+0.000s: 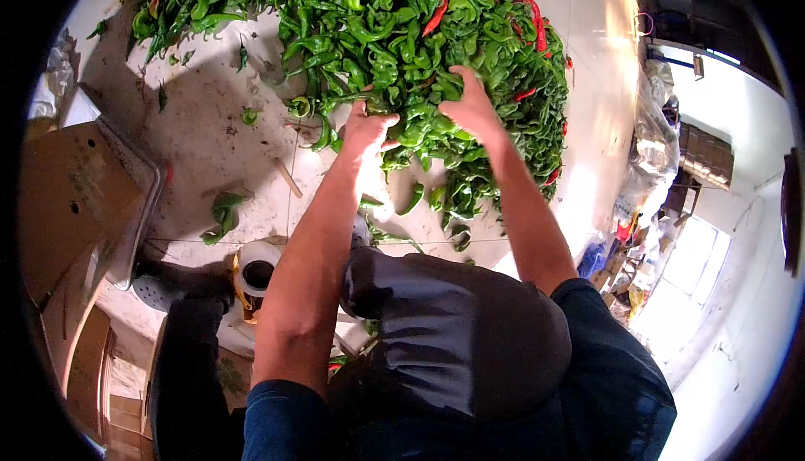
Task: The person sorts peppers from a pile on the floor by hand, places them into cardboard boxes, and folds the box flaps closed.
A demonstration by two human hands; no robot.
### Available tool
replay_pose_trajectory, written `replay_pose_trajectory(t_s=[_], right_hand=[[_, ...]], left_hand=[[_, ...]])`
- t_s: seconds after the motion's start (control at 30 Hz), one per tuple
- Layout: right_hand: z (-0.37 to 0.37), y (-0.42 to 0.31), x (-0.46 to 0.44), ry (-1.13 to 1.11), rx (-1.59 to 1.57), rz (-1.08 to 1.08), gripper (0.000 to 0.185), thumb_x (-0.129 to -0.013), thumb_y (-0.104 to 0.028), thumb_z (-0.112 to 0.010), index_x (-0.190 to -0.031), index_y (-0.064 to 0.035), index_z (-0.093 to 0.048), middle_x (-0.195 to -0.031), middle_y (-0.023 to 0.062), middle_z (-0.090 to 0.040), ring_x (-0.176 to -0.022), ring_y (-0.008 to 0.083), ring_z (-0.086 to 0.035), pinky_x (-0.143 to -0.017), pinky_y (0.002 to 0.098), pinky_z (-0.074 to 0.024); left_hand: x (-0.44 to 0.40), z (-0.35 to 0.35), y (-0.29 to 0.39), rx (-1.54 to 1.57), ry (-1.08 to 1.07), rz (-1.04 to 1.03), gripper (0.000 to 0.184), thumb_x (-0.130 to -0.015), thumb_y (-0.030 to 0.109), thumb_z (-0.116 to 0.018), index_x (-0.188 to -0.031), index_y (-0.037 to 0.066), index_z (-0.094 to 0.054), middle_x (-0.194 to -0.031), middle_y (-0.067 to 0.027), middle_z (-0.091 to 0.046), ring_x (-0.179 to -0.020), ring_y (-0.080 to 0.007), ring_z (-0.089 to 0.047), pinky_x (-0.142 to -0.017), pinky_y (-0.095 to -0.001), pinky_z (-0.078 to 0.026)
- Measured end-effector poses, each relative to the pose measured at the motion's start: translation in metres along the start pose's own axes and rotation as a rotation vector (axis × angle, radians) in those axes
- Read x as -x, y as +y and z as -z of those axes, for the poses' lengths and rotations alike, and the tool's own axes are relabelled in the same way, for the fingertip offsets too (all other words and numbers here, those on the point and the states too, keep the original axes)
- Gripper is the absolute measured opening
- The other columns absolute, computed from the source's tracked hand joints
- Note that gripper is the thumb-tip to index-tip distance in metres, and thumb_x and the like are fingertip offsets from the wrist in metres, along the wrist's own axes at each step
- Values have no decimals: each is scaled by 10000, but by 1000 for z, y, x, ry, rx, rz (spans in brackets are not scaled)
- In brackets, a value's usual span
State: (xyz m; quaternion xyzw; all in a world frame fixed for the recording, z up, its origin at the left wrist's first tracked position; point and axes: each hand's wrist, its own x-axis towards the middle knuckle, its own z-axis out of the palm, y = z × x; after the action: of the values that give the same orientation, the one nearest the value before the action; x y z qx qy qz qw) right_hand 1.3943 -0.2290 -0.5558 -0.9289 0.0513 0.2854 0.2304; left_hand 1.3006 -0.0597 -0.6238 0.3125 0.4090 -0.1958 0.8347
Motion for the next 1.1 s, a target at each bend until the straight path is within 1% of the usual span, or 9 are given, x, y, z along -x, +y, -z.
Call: replay_pose_trajectory(t_s=[0.13, 0.23, 0.53, 0.6, 0.7, 0.73, 0.83, 1.0, 1.1], right_hand=[[-48, -32, 40, 142, 127, 3, 779, -763, -77, -730, -1467, -128, -402, -1375, 220, -464, -1217, 387, -568, -1017, 465, -489], [-65, -19, 55, 197, 107, 195, 767, -755, -60, -720, -1455, -96, -407, -1357, 227, -502, -1191, 379, -591, -1018, 419, -484], [-50, 15, 22, -39, -248, 173, 904, -726, 19, -742, -1526, 5, -321, -1279, 224, -619, -1132, 293, -631, -985, 330, -489], [-40, -10, 39, -25, -302, 65, 790, -749, 41, -734, -1461, -13, -395, -1195, 145, -660, -1062, 241, -654, -941, 317, -505], [-25, -14, 58, 38, -286, 46, 907, -739, 126, -748, -1528, -36, -328, -1198, 198, -642, -1071, 257, -650, -879, 333, -544], [-19, -5, 59, 36, -253, 133, 959, -769, -42, -855, -1531, -56, -272, -1231, 164, -658, -1076, 200, -667, -909, 338, -559], [-2, -7, 69, -29, -732, 264, 854, -821, 46, -788, -1511, -85, -302, -1272, 141, -649, -1086, 201, -669, -926, 330, -561], [14, -23, 74, -336, -1421, 364, 659, -961, -276, -698, -1509, -123, -365, -1411, 125, -566, -1249, 256, -593, -1025, 392, -526], [15, -44, 80, -222, -1211, 589, 815, -840, -149, -792, -1520, -100, -345, -1417, 156, -548, -1256, 296, -580, -1071, 411, -486]], left_hand=[[-18, 7, -48, -344, 46, -292, 558, -843, -15, -717, -1367, 67, -545, -1064, -111, -744, -897, -211, -715, -769, -321, -574], [-17, 6, -97, -214, -8, -656, 582, -832, -53, -694, -1380, 60, -533, -1084, -136, -745, -932, -228, -722, -800, -363, -577], [11, -18, -66, -547, -21, -447, 694, -814, -7, -663, -1470, 26, -437, -1229, -278, -642, -1220, -418, -581, -1022, -440, -484], [32, -23, -49, -598, -24, -529, 700, -805, -29, -644, -1470, 20, -434, -1201, -291, -650, -1220, -444, -570, -1033, -456, -474], [61, -32, -46, -652, -25, -738, 729, -758, -109, -581, -1460, 4, -422, -1255, -329, -592, -1300, -490, -461, -1134, -507, -377], [68, -35, -47, -697, -1, -865, 746, -750, -116, -577, -1466, 11, -416, -1321, -318, -545, -1324, -489, -427, -1154, -516, -349], [93, -45, -37, -800, -6, -1053, 816, -723, -115, -586, -1501, 27, -383, -1483, -270, -405, -1372, -517, -333, -1187, -539, -297], [126, -54, -7, -899, 19, -1198, 853, -722, -110, -599, -1524, 90, -388, -1493, -218, -415, -1383, -509, -327, -1157, -528, -350], [144, -53, 17, -936, 56, -1284, 872, -709, -113, -601, -1525, 115, -396, -1495, -197, -415, -1374, -514, -336, -1136, -526, -382]])
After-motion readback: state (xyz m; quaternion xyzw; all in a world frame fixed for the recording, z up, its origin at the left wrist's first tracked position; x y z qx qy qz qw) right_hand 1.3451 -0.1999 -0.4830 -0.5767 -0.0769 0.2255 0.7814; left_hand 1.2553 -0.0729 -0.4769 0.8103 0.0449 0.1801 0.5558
